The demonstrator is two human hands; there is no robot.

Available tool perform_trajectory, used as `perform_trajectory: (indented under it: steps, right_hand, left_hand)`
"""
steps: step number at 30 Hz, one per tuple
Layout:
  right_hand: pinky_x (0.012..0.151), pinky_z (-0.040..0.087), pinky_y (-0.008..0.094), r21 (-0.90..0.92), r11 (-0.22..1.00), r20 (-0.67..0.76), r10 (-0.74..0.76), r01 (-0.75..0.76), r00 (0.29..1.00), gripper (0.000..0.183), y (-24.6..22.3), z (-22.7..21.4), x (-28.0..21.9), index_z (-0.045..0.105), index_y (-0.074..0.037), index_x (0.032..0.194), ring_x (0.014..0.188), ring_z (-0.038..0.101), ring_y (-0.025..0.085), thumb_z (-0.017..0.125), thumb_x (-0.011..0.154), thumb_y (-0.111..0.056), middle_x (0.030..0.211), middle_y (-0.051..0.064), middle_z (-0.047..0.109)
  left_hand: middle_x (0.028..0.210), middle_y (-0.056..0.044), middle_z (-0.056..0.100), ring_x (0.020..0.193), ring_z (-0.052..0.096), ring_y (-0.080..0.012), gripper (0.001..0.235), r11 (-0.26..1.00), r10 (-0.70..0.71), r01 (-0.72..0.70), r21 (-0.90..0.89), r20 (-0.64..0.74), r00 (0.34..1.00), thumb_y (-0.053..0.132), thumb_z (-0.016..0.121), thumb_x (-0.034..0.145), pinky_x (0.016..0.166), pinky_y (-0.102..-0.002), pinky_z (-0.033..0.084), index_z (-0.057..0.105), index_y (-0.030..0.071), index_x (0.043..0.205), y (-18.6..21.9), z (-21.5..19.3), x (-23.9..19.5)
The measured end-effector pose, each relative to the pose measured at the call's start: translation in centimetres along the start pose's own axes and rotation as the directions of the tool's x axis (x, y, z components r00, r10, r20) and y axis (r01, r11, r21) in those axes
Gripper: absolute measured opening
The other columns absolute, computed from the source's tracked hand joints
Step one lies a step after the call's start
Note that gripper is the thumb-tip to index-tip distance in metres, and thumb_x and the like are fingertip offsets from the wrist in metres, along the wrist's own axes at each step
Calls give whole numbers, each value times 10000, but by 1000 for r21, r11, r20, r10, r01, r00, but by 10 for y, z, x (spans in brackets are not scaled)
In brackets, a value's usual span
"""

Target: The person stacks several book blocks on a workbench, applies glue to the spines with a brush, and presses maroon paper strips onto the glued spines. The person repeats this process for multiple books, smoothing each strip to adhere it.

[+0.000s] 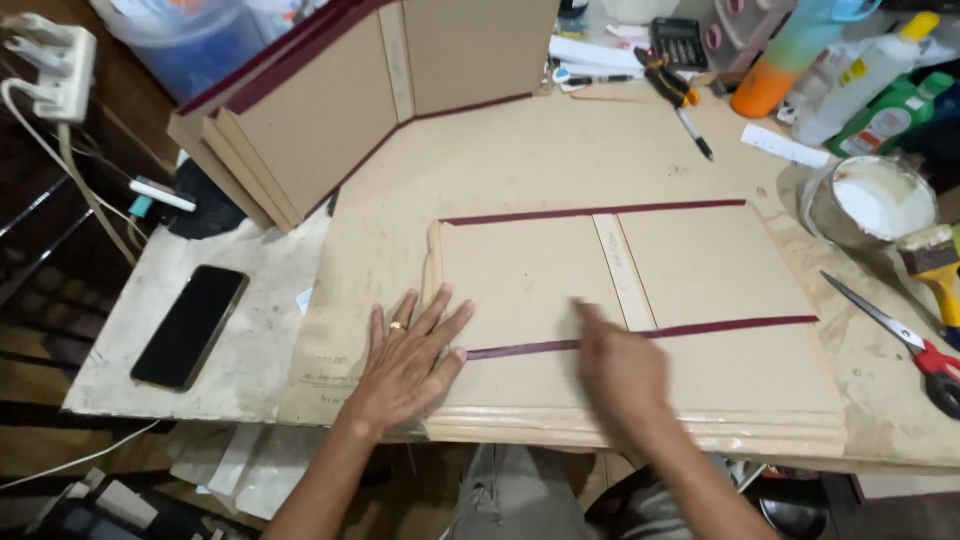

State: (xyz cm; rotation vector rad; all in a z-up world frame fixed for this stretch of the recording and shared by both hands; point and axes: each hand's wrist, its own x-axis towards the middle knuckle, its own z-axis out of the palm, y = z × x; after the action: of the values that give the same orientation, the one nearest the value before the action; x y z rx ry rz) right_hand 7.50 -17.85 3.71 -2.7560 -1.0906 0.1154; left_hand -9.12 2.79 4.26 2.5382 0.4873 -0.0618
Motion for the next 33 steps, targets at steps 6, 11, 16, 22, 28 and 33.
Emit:
perform_trajectory:
  steps: [6, 11, 16, 22, 28, 33]
  right_hand:
    - [415, 465, 408, -1, 984, -92, -176, 176, 980, 563, -34, 80, -22, 455, -265, 1532, 460, 595, 214, 493, 973, -213, 595, -43, 644]
    - [518, 543, 510, -1, 980, 90, -200, 201, 976, 822, -75, 69, -11, 363, -190, 1585, 642, 720, 334, 568, 813, 7, 952, 112, 752]
    - [413, 414, 365, -26, 992, 25, 127, -126, 992, 423, -3, 8, -9, 481, -192, 1451, 469, 542, 218, 334, 1063, -275, 585, 11, 595]
    - [535, 520, 487, 109, 978, -54, -172, 177, 984, 509, -67, 83, -21, 507, -184, 1458, 643, 704, 323, 419, 957, -203, 800, 66, 724]
    - [476, 528, 450, -38, 997, -9, 65, -65, 998, 565, 24, 26, -10, 421, -284, 1537, 542, 651, 272, 445, 973, -244, 658, 23, 667]
    - [277, 298, 232, 102, 959, 0, 265, -263, 964, 465, 62, 7, -27, 542, -120, 1421, 313, 426, 105, 308, 1098, -359, 456, -72, 508]
  left_hand:
    - [1730, 48, 120, 1588, 9, -340, 648, 1000, -12, 12, -27, 3, 1000, 365, 349, 979, 1194, -666, -132, 228, 386, 1616, -11, 14, 2]
    - [1723, 67, 153, 1587, 49, -297, 708, 1000, 15, -15, 19, -21, 1000, 387, 380, 974, 1224, -597, -97, 163, 273, 1637, -19, 17, 4]
    - [1723, 31, 139, 1583, 36, -310, 709, 999, 49, -49, 13, -51, 998, 401, 354, 974, 1211, -608, -108, 162, 243, 1638, -19, 15, 2]
    - [1723, 45, 143, 1582, 34, -295, 662, 995, 72, -69, 71, -40, 997, 430, 298, 1015, 1203, -605, -76, 165, 255, 1640, -22, 19, -3]
    - [1713, 49, 149, 1580, 58, -281, 664, 995, -69, 69, 68, 3, 998, 415, 273, 971, 1224, -638, -82, 208, 267, 1615, 5, 8, 11]
    - [1371, -226, 555, 1240, 519, -431, 456, 971, 56, 47, 233, -417, 907, 369, 432, 949, 1094, -612, 327, 620, 68, 1234, 60, 74, 51]
